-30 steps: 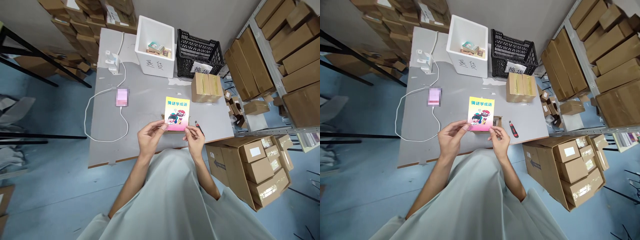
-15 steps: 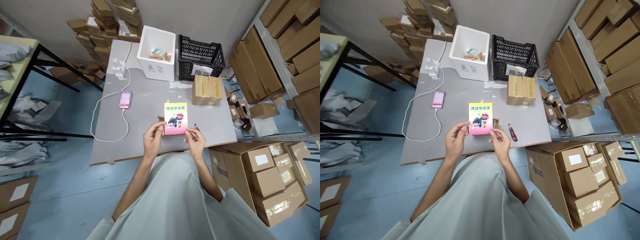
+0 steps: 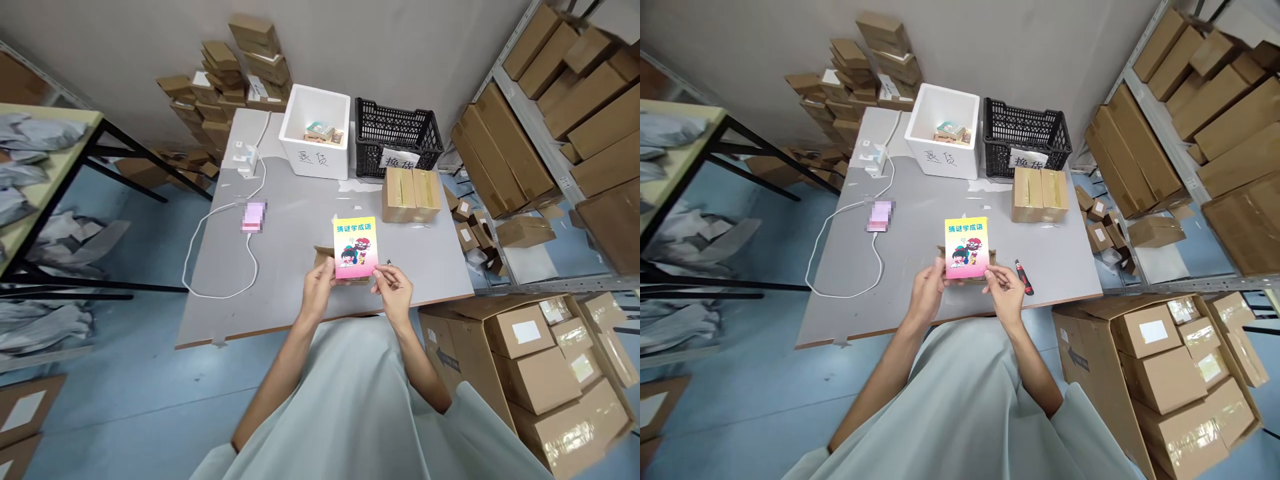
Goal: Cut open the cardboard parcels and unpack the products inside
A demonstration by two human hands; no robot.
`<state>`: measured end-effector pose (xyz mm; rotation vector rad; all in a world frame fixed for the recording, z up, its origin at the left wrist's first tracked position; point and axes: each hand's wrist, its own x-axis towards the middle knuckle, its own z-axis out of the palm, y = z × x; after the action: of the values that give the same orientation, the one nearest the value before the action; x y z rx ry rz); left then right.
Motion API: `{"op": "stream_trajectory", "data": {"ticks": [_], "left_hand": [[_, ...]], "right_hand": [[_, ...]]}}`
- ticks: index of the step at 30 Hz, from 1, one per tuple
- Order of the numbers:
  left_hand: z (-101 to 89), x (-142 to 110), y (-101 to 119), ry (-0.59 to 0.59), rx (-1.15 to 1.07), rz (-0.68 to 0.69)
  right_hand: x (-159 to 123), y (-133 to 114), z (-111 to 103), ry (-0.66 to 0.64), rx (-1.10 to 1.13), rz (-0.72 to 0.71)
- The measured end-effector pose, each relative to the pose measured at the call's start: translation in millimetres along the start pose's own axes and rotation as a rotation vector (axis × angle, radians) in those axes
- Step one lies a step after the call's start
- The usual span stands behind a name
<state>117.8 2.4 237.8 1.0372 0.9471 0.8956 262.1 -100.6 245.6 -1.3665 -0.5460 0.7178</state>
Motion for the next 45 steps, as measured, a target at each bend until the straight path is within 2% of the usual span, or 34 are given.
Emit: {"op": "stream_trajectory", "data": {"ticks": [2, 4, 7, 9, 11, 15, 17, 18, 21, 23, 26, 29, 35, 37, 40, 42, 45], "left_hand": [[8.9, -5, 4, -0.016, 0.024, 0.043], [16.5, -10, 5, 0.021, 0.051, 0.115], [25.1, -17, 1, 0.111, 0.143, 0.267], [29.2, -22, -4, 0.134, 0.249, 0.388], [32.2, -27, -8, 0.093, 0.337, 0.498], [34.5, -33, -9, -0.114, 0.437, 0.612], [31.8, -33, -4, -0.159, 0.45, 0.617], [29.1, -31, -1, -0.135, 0.444, 0.605], [17.3, -23, 10, 0.05, 0.392, 0.512], [9.3, -15, 14, 0.102, 0.334, 0.412], [3.5, -7, 17, 0.024, 0.206, 0.238], [5.7, -5, 15, -0.043, 0.13, 0.137], [9.7, -2, 11, 0.029, 0.038, 0.059], [9.9, -1, 10, 0.078, 0.031, 0.065], [13.6, -1, 9, 0.156, 0.061, 0.151], [18.6, -4, 9, 0.168, 0.126, 0.249], [26.4, -10, 10, 0.121, 0.278, 0.414]], "right_hand": [[3, 1, -2, 0.003, -0.072, -0.042], [4, -1, -2, 0.023, -0.224, -0.152], [4, -7, 1, 0.022, -0.432, -0.317], [2, -9, 6, -0.005, -0.461, -0.349], [0, -8, 12, -0.027, -0.442, -0.338], [0, -1, 19, -0.042, -0.338, -0.214], [3, 1, 20, -0.005, -0.228, -0.156], [5, 1, 20, 0.019, -0.17, -0.138], [11, -2, 18, 0.01, -0.033, -0.071], [14, -4, 17, -0.05, 0.025, -0.019], [15, -7, 17, -0.107, 0.05, 0.01], [17, -7, 19, -0.133, 0.04, 0.0], [25, -3, 22, -0.157, -0.004, -0.035], [27, -3, 22, -0.083, -0.087, -0.1], [25, -6, 23, 0.032, -0.26, -0.226], [22, -9, 26, -0.022, -0.294, -0.251], [17, -12, 33, -0.145, -0.218, -0.204]]}}
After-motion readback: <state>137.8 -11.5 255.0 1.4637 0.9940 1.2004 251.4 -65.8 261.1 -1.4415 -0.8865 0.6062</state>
